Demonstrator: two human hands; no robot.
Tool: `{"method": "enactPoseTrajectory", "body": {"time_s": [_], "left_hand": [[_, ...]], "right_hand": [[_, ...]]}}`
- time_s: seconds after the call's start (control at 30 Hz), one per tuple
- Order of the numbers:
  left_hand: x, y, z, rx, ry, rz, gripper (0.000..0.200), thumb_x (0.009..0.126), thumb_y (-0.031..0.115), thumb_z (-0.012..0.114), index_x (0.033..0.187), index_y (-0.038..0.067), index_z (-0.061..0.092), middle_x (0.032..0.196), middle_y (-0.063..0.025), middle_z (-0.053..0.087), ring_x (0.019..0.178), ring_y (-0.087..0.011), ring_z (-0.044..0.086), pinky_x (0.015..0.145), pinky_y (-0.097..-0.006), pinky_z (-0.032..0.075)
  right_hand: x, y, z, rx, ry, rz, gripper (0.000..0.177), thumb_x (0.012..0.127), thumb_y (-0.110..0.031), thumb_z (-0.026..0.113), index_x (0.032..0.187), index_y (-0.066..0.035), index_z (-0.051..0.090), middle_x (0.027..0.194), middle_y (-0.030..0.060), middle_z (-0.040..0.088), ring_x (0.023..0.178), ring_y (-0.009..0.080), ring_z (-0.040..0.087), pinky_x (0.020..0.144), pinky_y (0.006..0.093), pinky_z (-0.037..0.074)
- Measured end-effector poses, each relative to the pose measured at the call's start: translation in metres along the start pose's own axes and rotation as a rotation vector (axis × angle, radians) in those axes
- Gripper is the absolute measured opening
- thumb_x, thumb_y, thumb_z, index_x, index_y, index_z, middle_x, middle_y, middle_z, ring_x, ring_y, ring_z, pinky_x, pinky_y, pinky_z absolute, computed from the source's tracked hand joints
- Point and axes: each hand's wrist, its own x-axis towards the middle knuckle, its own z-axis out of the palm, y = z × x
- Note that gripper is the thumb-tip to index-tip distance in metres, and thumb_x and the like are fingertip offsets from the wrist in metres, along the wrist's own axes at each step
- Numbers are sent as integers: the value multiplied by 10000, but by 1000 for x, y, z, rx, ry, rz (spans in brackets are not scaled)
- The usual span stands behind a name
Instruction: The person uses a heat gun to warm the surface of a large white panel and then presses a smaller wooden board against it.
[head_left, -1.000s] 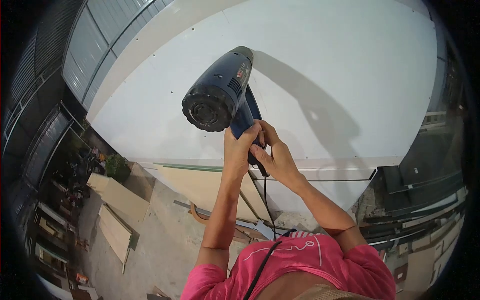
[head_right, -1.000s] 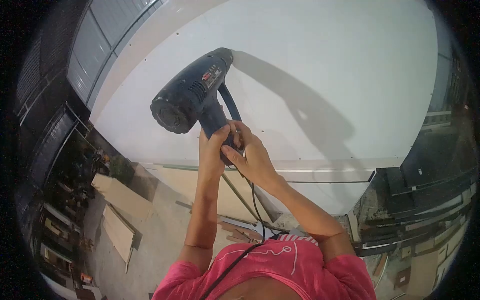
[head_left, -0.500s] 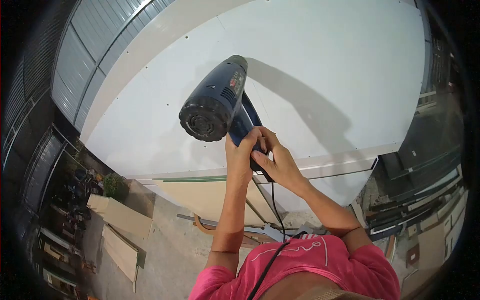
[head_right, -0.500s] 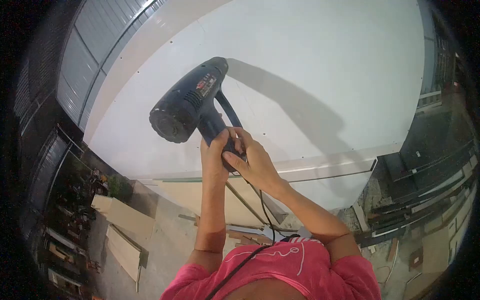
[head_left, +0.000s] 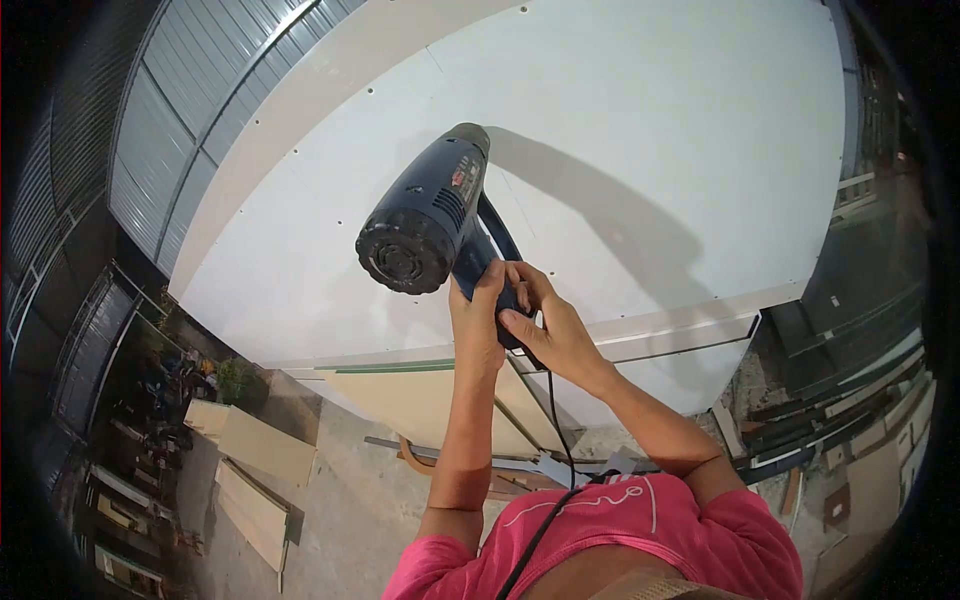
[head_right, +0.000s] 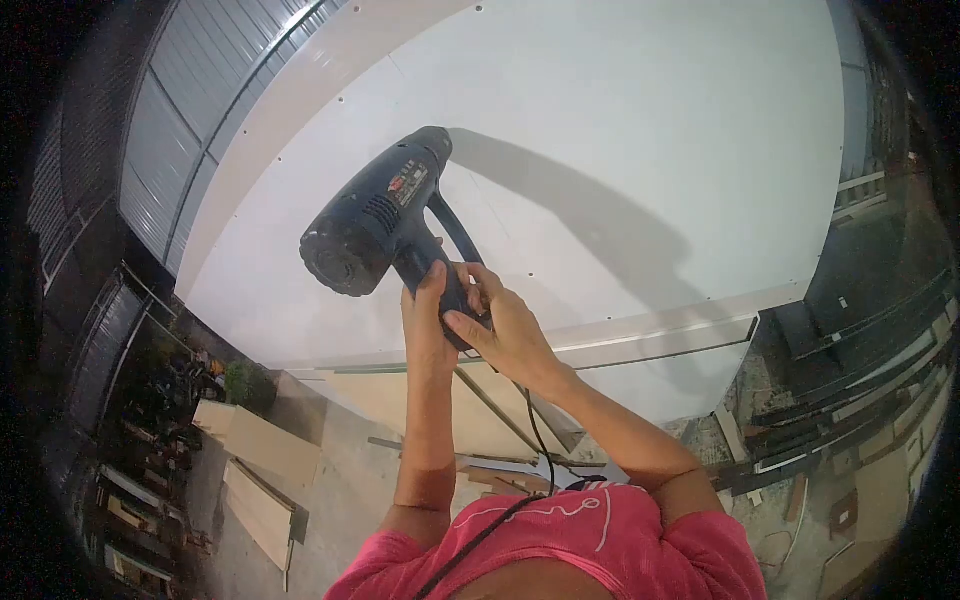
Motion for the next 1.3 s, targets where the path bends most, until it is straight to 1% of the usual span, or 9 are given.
{"method": "enactPoseTrajectory", "body": {"time_s": [0.5, 0.53, 0.63, 0.73, 1.0, 1.07, 1.2, 1.27, 1.3], "left_hand": [[0, 5, 4, 49, 27, -9, 461, 894, 258, 507, 1226, -22, 354, 731, -65, 494, 573, -150, 511, 526, -276, 431], [-1, 6, 10, 13, 107, 26, 257, 864, 231, 547, 703, 34, 509, 560, -40, 493, 487, -113, 467, 468, -247, 368], [-1, 11, 3, 61, 130, 8, 261, 861, 224, 552, 695, 25, 520, 560, -42, 503, 479, -111, 466, 458, -239, 359], [-5, 20, -4, 9, 195, 32, 204, 851, 199, 569, 749, 30, 518, 593, -28, 504, 488, -113, 479, 459, -242, 375], [5, 53, -70, -28, 220, 193, 201, 863, 212, 561, 890, 40, 460, 667, -38, 505, 507, -123, 494, 467, -253, 393], [17, 65, -93, 60, 240, 210, 283, 889, 322, 511, 905, 42, 469, 646, -34, 499, 509, -131, 498, 454, -250, 400], [33, 94, -121, 83, 288, 277, 341, 872, 373, 528, 822, 37, 491, 613, -42, 499, 496, -141, 501, 450, -249, 409], [43, 102, -140, 4, 282, 191, 246, 854, 263, 574, 883, 54, 448, 659, -40, 508, 495, -136, 499, 472, -268, 419], [46, 105, -147, -20, 265, 194, 241, 855, 256, 567, 900, 57, 439, 666, -41, 512, 492, -134, 498, 470, -266, 425]], "right_hand": [[1, 7, 4, -13, 27, -23, 635, 834, -400, 587, 1275, 6, 376, 788, 96, 491, 751, 257, 525, 727, 356, 432], [1, 8, 5, -9, 3, -29, 635, 834, -400, 587, 1275, 6, 376, 788, 96, 491, 751, 257, 525, 727, 356, 432], [4, 4, 9, 11, -14, 15, 662, 833, -401, 585, 1305, -4, 345, 934, 149, 555, 865, 268, 562, 784, 331, 438], [6, 3, 21, 39, -52, -1, 664, 834, -410, 581, 1305, -6, 344, 954, 163, 565, 906, 279, 569, 805, 327, 438], [43, -11, 82, -24, -204, -88, 629, 821, -318, 607, 1285, 24, 355, 854, 149, 561, 812, 279, 573, 749, 355, 447], [59, -12, 103, -34, -234, -176, 623, 809, -274, 616, 1279, 42, 355, 801, 143, 553, 763, 288, 575, 719, 372, 448], [85, -21, 140, 42, -264, -167, 644, 836, -320, 609, 1296, 45, 344, 840, 168, 592, 805, 302, 600, 728, 359, 460], [95, -21, 155, 22, -275, -152, 661, 843, -347, 608, 1304, 42, 340, 885, 190, 604, 830, 308, 611, 731, 359, 468], [99, -20, 161, 37, -306, -121, 726, 842, -439, 578, 1329, 31, 314, 929, 172, 578, 867, 276, 582, 765, 346, 454]]}}
